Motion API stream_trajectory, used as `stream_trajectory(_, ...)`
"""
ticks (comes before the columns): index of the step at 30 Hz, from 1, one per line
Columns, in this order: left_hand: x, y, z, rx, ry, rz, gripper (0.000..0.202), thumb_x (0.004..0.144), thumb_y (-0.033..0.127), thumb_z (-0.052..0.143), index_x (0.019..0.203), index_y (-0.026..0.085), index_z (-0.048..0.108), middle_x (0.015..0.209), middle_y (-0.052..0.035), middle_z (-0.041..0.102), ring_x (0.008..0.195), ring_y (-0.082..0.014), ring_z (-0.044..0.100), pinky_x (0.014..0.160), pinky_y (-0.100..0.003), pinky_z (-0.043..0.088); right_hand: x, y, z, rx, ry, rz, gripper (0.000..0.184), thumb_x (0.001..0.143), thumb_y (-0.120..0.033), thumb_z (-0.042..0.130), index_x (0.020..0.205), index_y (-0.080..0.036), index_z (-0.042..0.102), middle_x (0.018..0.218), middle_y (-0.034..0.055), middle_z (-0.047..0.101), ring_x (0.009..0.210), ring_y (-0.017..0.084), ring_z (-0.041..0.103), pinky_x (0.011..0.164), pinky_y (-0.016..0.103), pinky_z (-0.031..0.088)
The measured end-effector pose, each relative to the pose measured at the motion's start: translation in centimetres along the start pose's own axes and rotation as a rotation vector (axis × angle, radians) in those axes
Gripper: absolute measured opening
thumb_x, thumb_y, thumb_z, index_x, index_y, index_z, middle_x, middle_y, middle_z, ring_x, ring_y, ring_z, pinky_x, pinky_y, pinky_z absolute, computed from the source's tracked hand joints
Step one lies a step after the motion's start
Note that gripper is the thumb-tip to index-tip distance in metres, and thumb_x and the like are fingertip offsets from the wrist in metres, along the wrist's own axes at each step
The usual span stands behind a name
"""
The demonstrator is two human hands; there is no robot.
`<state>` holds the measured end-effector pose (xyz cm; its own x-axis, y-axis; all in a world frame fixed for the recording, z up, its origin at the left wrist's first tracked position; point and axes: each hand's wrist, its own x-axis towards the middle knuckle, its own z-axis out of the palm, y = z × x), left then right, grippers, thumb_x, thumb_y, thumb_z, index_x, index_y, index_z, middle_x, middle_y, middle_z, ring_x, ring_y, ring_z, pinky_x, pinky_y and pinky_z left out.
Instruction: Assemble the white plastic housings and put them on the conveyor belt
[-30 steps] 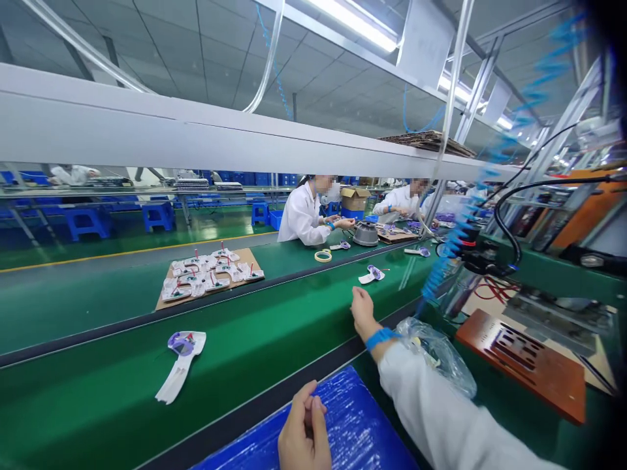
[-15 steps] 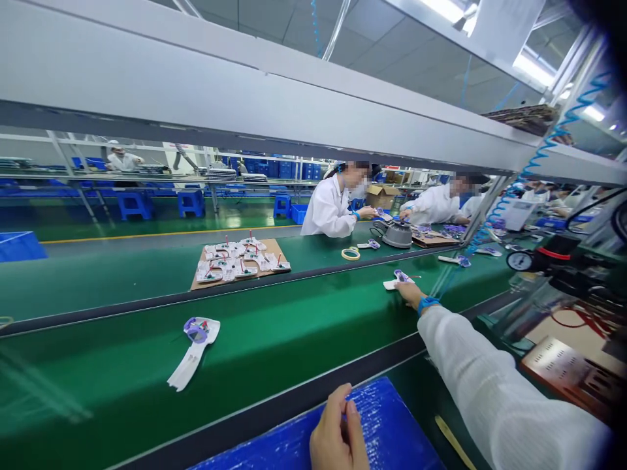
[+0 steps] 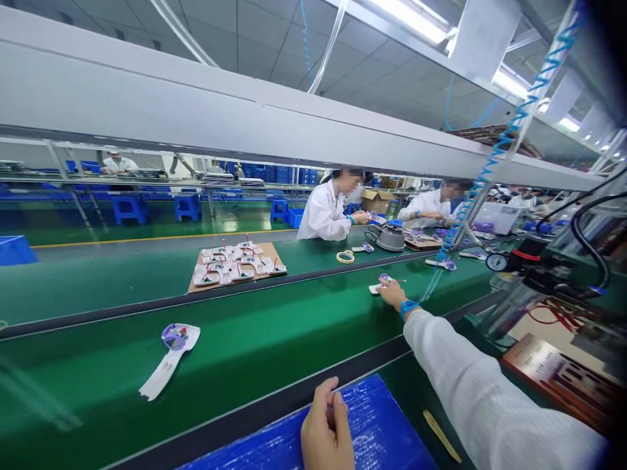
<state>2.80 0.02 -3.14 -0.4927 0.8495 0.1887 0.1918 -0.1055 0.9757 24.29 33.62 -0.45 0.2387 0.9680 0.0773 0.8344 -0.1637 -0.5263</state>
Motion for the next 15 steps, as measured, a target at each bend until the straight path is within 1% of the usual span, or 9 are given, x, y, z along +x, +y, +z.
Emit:
stream_trajectory(3,0.2,-0.5,0.3,0.011,0.014,0.033,0.041,0.092,0.052,0.043,0.104,0.02,0.066,0.071,-0.0043,0.066,0.059,-0.0159,0.06,0.06,-0.026,0.048,0.3,-1.1,0.9,0.066,-0.004,0.009,0.034,0.092,-0.031,0.059,0.124,-0.019,0.056,0.134,0.0103,0.051,0.116,0.027,0.054,0.096,0.05,0.046)
stream_trajectory(5,0.2,-0.6,0.4,0.018,0.002,0.046,0.039,0.092,0.049,0.042,0.104,0.02,0.066,0.07,-0.0038,0.065,0.055,-0.0145,0.059,0.058,-0.025,0.046,0.2,-2.1,1.3,0.132,0.005,0.018,0.035,0.092,-0.031,0.059,0.125,-0.018,0.055,0.133,0.0104,0.051,0.116,0.027,0.054,0.096,0.051,0.045)
stream_trajectory(7,0.2,-0.6,0.3,0.026,-0.012,0.044,0.038,0.093,0.048,0.041,0.105,0.021,0.065,0.07,-0.0037,0.065,0.055,-0.0142,0.058,0.057,-0.025,0.045,-0.3,-3.2,1.3,0.225,0.031,0.018,0.037,0.092,-0.032,0.06,0.126,-0.018,0.054,0.133,0.0104,0.052,0.116,0.028,0.054,0.096,0.052,0.045)
stream_trajectory(9,0.2,-0.4,0.2,0.025,-0.016,0.036,0.038,0.093,0.047,0.041,0.105,0.02,0.065,0.073,-0.0046,0.066,0.058,-0.0146,0.059,0.058,-0.025,0.046,-1.3,-4.4,0.9,0.338,0.067,0.004,0.039,0.092,-0.032,0.059,0.128,-0.017,0.053,0.135,0.0113,0.051,0.118,0.028,0.053,0.097,0.051,0.044)
stream_trajectory(11,0.2,0.1,-0.1,0.016,-0.013,0.034,0.038,0.093,0.047,0.042,0.105,0.02,0.066,0.076,-0.0061,0.067,0.06,-0.0155,0.061,0.06,-0.026,0.047,-3.4,-5.7,0.2,0.462,0.1,-0.018,0.045,0.092,-0.031,0.057,0.133,-0.017,0.051,0.139,0.0127,0.049,0.122,0.029,0.05,0.1,0.047,0.042)
stream_trajectory(12,0.3,0.5,-0.2,0.007,-0.008,0.039,0.038,0.093,0.047,0.043,0.105,0.02,0.066,0.079,-0.0069,0.068,0.063,-0.0163,0.062,0.061,-0.027,0.048,-4.8,-6.3,-0.2,0.524,0.109,-0.031,0.049,0.091,-0.031,0.056,0.137,-0.016,0.048,0.141,0.013,0.048,0.124,0.029,0.049,0.1,0.043,0.043)
stream_trajectory(13,0.3,1.0,-0.5,-0.005,0.0,0.05,0.037,0.092,0.047,0.045,0.105,0.02,0.067,0.082,-0.0078,0.069,0.067,-0.0172,0.063,0.063,-0.027,0.049,-6.6,-6.8,-0.5,0.583,0.113,-0.045,0.054,0.09,-0.032,0.055,0.141,-0.017,0.045,0.143,0.0125,0.047,0.124,0.028,0.05,0.099,0.039,0.044)
stream_trajectory(15,0.5,2.1,-1.1,-0.031,0.022,0.085,0.035,0.092,0.045,0.048,0.104,0.02,0.067,0.09,-0.0092,0.069,0.076,-0.019,0.065,0.068,-0.028,0.051,-11.4,-7.6,-1.3,0.697,0.099,-0.082,0.064,0.087,-0.036,0.055,0.147,-0.02,0.037,0.146,0.0097,0.043,0.12,0.027,0.054,0.091,0.035,0.05)
